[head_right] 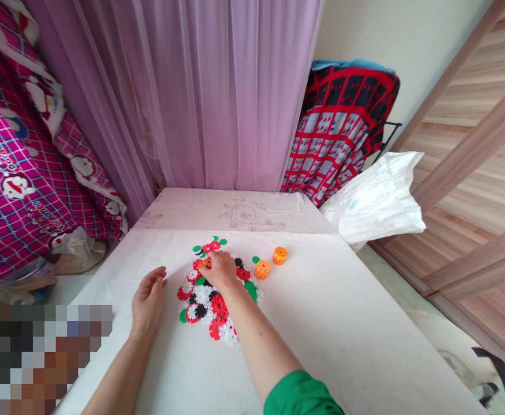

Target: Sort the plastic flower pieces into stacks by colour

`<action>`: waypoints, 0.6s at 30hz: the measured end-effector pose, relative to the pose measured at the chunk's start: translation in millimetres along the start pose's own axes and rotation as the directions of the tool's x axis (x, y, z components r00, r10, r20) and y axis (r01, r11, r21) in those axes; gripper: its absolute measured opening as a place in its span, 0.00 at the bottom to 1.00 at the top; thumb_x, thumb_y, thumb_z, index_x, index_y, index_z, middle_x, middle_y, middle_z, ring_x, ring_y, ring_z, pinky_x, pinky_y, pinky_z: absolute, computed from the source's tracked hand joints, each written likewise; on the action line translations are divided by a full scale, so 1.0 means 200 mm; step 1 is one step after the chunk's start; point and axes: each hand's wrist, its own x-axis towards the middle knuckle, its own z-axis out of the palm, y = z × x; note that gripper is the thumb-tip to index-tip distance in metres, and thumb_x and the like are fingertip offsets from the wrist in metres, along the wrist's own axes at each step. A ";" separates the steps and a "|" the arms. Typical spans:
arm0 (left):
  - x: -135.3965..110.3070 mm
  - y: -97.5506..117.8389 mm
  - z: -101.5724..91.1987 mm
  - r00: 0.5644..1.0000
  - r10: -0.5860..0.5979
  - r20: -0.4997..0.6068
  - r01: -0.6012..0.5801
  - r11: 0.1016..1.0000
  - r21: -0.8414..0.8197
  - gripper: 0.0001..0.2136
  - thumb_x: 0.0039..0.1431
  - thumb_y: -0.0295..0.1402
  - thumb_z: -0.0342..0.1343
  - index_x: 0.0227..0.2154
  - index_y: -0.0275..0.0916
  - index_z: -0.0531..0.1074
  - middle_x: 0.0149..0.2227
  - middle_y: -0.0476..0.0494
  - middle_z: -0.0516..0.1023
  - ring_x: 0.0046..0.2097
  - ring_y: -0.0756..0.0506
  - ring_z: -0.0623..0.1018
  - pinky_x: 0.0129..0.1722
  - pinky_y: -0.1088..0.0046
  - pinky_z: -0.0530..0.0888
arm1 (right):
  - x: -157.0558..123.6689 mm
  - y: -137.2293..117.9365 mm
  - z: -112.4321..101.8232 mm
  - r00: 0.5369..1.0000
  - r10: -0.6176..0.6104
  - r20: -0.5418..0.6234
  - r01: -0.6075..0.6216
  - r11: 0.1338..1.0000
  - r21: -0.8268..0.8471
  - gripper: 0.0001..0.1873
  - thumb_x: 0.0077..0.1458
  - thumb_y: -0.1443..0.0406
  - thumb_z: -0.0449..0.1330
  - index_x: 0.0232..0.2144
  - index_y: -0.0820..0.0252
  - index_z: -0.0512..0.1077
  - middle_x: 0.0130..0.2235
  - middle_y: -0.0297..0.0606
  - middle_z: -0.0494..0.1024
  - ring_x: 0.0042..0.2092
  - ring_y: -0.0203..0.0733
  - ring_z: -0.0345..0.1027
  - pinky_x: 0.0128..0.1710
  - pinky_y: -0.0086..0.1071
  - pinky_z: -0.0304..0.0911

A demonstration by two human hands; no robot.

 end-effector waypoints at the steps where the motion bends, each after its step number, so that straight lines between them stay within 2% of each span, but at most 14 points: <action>1: 0.00 0.00 0.00 1.000 0.003 -0.003 -0.003 1.000 -0.011 0.17 0.55 0.43 0.53 0.45 0.41 0.73 0.52 0.40 0.77 0.54 0.42 0.75 0.56 0.60 0.72 | 0.00 0.00 0.00 1.000 0.005 -0.004 -0.005 1.000 0.003 0.19 0.57 0.55 0.62 0.47 0.57 0.76 0.48 0.42 0.79 0.51 0.48 0.69 0.49 0.35 0.61; 7: 0.00 0.00 0.01 1.000 0.011 -0.030 -0.013 0.997 -0.078 0.17 0.53 0.44 0.56 0.42 0.41 0.75 0.48 0.41 0.79 0.49 0.43 0.76 0.53 0.61 0.72 | 0.03 0.01 0.01 0.997 0.064 0.030 -0.064 0.998 -0.012 0.13 0.58 0.60 0.59 0.44 0.55 0.77 0.47 0.40 0.79 0.52 0.46 0.69 0.50 0.33 0.60; 11: -0.01 0.03 0.00 1.000 0.005 -0.023 -0.006 0.998 -0.060 0.17 0.52 0.44 0.57 0.42 0.42 0.76 0.47 0.42 0.79 0.49 0.43 0.76 0.54 0.61 0.71 | 0.05 0.01 0.00 0.990 0.123 0.074 -0.125 0.992 0.018 0.18 0.54 0.58 0.63 0.47 0.54 0.75 0.50 0.39 0.78 0.53 0.46 0.69 0.50 0.33 0.61; 14: -0.01 0.04 0.01 1.000 -0.006 -0.021 0.005 0.998 -0.062 0.17 0.51 0.44 0.58 0.41 0.41 0.76 0.47 0.42 0.78 0.49 0.43 0.76 0.55 0.60 0.70 | 0.05 -0.01 -0.02 0.986 0.145 0.080 -0.143 0.989 -0.033 0.20 0.53 0.55 0.63 0.47 0.53 0.75 0.50 0.41 0.78 0.54 0.48 0.69 0.50 0.36 0.62; 18: -0.02 0.06 0.01 0.999 -0.023 -0.028 0.021 0.998 -0.064 0.17 0.51 0.44 0.58 0.41 0.41 0.76 0.48 0.42 0.78 0.49 0.43 0.76 0.55 0.59 0.70 | 0.06 -0.04 -0.05 0.981 0.158 0.109 -0.145 0.983 -0.114 0.17 0.54 0.54 0.61 0.43 0.52 0.76 0.48 0.41 0.79 0.53 0.50 0.70 0.49 0.39 0.62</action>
